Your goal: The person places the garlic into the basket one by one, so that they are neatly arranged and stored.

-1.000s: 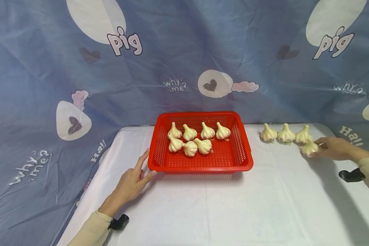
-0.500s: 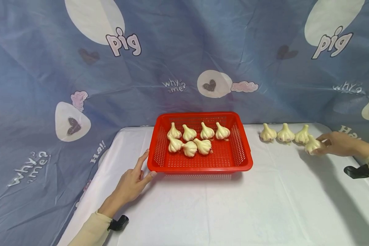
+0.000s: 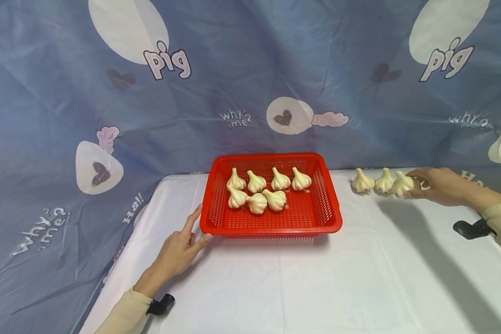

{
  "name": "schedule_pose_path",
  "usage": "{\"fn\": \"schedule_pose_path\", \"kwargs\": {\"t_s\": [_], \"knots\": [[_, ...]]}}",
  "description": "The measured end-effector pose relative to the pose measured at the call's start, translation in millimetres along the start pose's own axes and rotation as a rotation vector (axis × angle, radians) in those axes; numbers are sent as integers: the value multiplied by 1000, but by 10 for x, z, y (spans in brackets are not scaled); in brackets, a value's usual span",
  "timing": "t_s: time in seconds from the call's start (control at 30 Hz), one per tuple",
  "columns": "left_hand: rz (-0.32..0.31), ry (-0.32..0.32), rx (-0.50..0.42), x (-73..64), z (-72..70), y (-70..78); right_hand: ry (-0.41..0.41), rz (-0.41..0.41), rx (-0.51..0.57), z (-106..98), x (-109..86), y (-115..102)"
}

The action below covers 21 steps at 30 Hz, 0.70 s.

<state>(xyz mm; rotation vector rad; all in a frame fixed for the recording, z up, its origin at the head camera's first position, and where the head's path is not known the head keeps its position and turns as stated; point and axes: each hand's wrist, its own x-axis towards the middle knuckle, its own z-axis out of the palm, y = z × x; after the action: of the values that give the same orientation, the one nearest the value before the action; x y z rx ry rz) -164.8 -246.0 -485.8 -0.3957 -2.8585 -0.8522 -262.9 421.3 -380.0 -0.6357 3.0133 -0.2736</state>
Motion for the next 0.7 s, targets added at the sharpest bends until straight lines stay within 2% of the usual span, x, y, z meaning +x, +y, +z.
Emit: {"fn": "schedule_pose_path", "kwargs": {"t_s": [0.3,0.43,0.7], "knots": [[-4,12,0,-10,32,-11,192,-131,31,-52,193,-380],[3,19,-3,-7,32,-14,199,-119,66,-63,254,-497],[6,17,3,1,25,-28,153,-79,143,-93,383,-650]]}}
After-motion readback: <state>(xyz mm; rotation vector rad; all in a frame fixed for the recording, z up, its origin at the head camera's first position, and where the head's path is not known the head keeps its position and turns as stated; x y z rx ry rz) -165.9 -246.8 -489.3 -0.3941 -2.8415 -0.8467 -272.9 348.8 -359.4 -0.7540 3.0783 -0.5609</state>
